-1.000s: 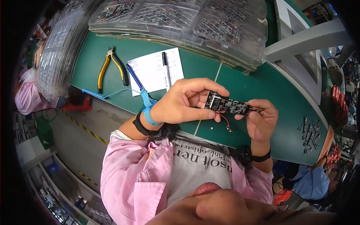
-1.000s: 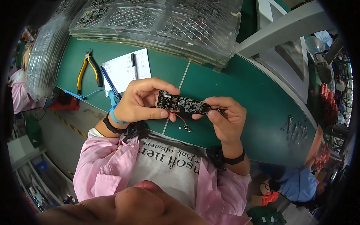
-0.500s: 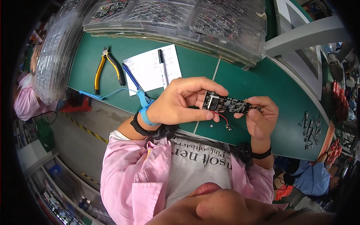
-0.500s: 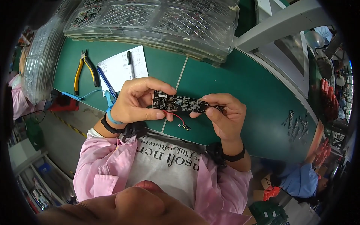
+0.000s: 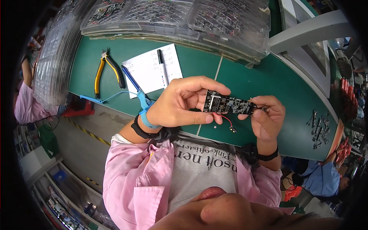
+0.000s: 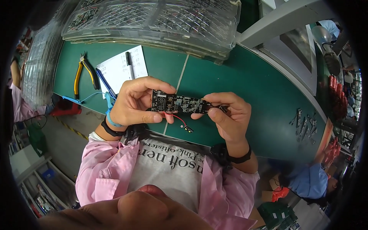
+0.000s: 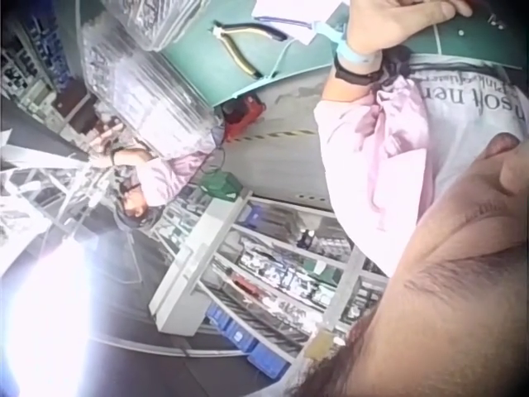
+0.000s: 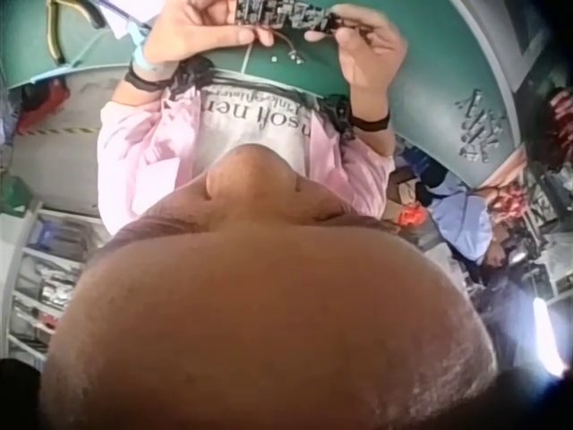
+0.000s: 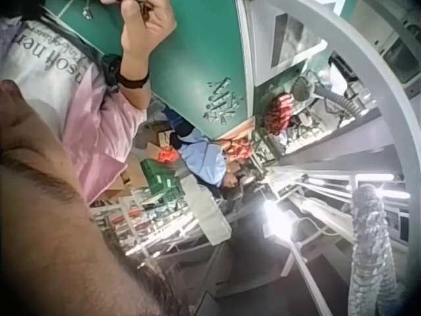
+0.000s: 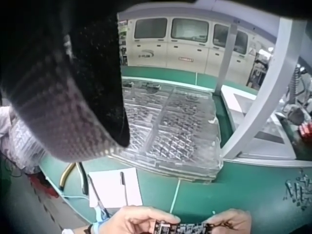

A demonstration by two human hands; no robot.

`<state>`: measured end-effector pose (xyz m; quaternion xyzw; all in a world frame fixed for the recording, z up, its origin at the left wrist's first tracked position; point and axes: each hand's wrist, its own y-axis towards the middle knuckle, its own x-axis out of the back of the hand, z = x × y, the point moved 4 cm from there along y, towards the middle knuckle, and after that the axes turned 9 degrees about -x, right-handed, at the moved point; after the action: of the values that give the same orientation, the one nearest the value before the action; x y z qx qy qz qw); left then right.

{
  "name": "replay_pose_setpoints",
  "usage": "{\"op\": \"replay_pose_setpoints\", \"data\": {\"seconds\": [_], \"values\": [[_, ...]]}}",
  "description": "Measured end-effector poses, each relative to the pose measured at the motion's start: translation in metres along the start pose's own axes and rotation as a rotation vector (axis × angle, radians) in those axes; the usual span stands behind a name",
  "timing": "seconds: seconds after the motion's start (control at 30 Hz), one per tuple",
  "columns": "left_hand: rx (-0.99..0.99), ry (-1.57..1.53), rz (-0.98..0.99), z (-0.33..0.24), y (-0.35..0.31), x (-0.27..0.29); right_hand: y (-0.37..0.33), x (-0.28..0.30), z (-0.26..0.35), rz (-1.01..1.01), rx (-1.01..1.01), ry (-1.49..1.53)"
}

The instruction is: The person picks up a circuit board from a tray, turns it over, and touches the wires before writing on a piece of paper. They then pick up another circuit board, turn it over, and touch the wires before placing it on the table.

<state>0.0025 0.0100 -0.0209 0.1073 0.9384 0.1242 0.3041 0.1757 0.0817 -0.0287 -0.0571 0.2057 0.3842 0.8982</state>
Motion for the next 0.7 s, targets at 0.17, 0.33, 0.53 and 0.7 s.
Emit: {"op": "replay_pose_setpoints", "data": {"seconds": [0.17,0.33,0.53,0.7], "values": [[0.002,0.019,-0.01,-0.001,0.002,-0.003,-0.002,0.002,0.001,-0.053,0.035,-0.062],[0.046,0.066,-0.138,-0.001,0.009,0.003,0.002,0.0,0.01,-0.053,0.176,-0.326],[0.079,0.244,-0.131,-0.007,-0.001,0.014,0.005,-0.009,0.012,-0.028,0.218,-0.584],[-0.101,0.413,-0.094,0.001,0.002,0.015,-0.011,-0.005,0.013,-0.172,0.25,-0.55]]}}
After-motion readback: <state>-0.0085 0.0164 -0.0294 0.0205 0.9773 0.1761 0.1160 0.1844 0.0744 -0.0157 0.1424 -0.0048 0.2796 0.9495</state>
